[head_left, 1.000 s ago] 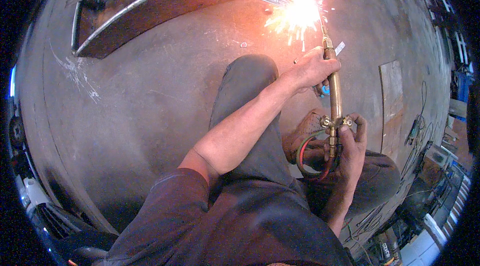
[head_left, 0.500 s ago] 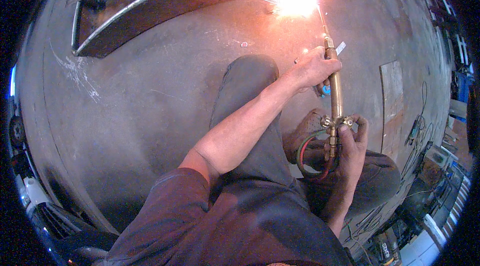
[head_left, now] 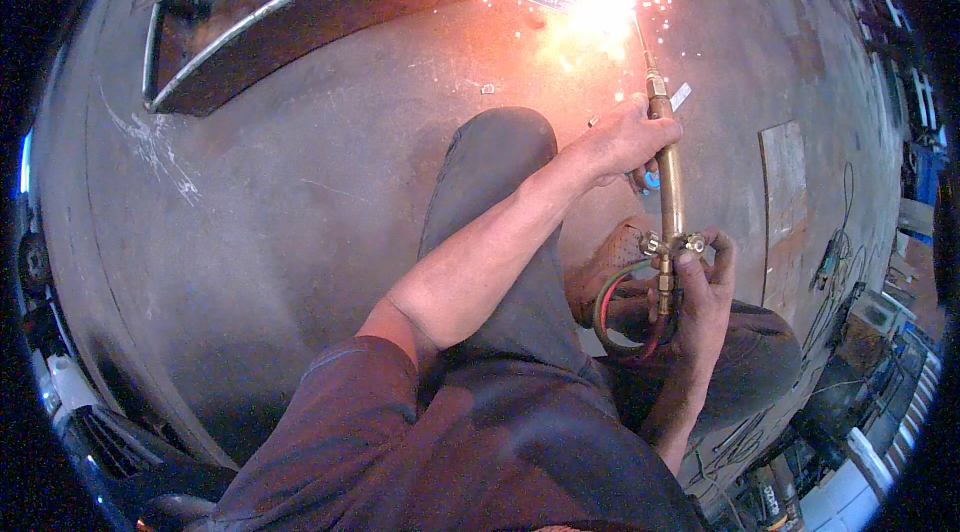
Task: The person kneels on the floor and positions a metal strip onto a curved metal frame. They then use a welding torch to join the strip to the frame, creating a continuous weld line with visible sparks.
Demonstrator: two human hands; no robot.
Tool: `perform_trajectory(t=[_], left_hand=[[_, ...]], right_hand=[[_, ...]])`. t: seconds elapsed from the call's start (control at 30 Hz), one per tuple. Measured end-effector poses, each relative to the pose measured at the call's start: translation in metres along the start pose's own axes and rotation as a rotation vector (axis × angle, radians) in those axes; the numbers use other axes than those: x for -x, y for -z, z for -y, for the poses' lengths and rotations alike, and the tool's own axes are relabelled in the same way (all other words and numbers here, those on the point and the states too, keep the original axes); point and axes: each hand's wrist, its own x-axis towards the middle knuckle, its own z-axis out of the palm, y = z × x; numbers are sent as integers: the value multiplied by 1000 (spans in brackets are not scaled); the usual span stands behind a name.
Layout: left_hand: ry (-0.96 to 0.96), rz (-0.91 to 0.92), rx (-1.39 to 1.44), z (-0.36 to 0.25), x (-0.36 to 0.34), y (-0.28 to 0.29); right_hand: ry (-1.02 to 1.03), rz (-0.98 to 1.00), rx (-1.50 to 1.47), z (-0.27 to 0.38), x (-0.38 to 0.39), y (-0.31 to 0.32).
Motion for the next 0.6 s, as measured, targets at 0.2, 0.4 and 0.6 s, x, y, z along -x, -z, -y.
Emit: perform_trajectory(t=[0.2,0.4,0.6], left_hand=[[46,18,-46,-6,4,0],[65,9,-39,-10,7,0],[49,8,-10,-6,5,-1]], right_hand=[[2,-1,24,-6,-3,6],[-8,3,26,0,0,3],[-7,19,22,-5,-2,6]])
